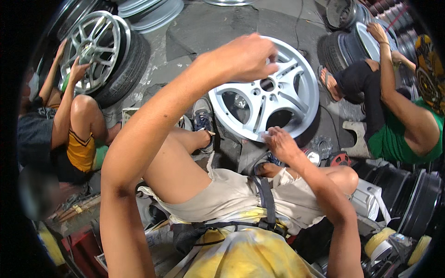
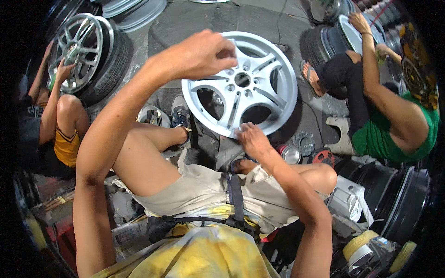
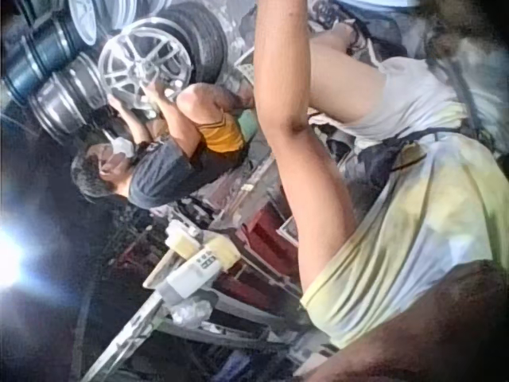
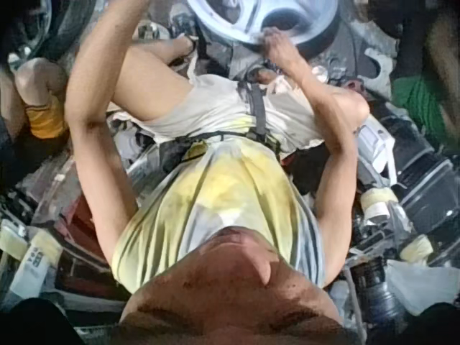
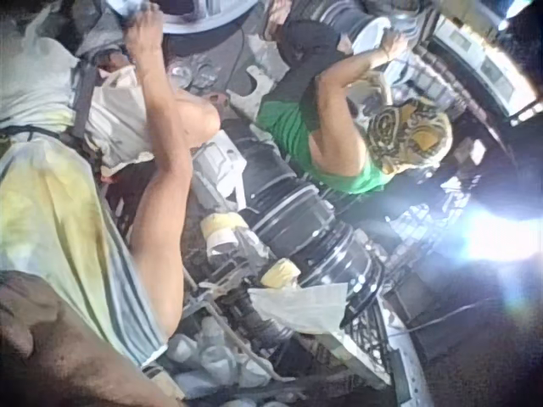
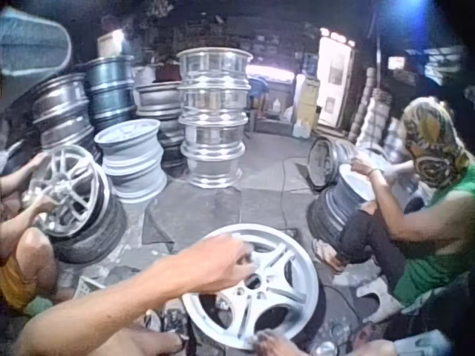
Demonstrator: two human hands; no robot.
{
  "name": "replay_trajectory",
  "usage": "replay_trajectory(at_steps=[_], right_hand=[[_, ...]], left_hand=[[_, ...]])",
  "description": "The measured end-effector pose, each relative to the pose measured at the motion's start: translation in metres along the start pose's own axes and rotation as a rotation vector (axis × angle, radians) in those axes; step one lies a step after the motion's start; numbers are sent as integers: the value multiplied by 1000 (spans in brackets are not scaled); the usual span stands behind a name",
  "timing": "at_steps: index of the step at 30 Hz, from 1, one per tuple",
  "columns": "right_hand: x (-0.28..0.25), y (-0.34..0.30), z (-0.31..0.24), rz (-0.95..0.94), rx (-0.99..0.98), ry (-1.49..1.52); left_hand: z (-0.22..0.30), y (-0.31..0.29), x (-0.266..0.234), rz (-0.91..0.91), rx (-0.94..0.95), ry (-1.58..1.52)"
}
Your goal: The person sits on the floor and uses a small tool to scrape or clean the surface of a silver wheel rim. They then apply masking tape to the rim's spokes and edges, carefully pressing it down. The person continues to scrape and clean the rim surface throughout the clip.
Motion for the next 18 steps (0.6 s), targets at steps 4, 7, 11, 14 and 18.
replay_trajectory(at_steps=[4,7,11,14,18], right_hand=[[-12,-24,19,10,36,43],[-31,-57,62,-38,232,-78],[14,-28,16,160,69,79],[-22,43,-66,220,245,257],[-34,96,-39,365,146,1626]], left_hand=[[0,-32,-27,194,155,-209],[-25,-73,-18,36,-98,-151],[-41,-99,-22,-36,-273,-128],[-32,-93,-24,85,-183,-167],[-16,-91,-25,103,-136,-164]])
Point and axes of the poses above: each hand's wrist, its own y-axis towards the middle knuckle, its own x-axis out of the palm, z = x × y, the point moved 2 cm from there along y, towards the middle knuckle, and after that the axes turned 9 degrees about -z, right-handed, at the moved point
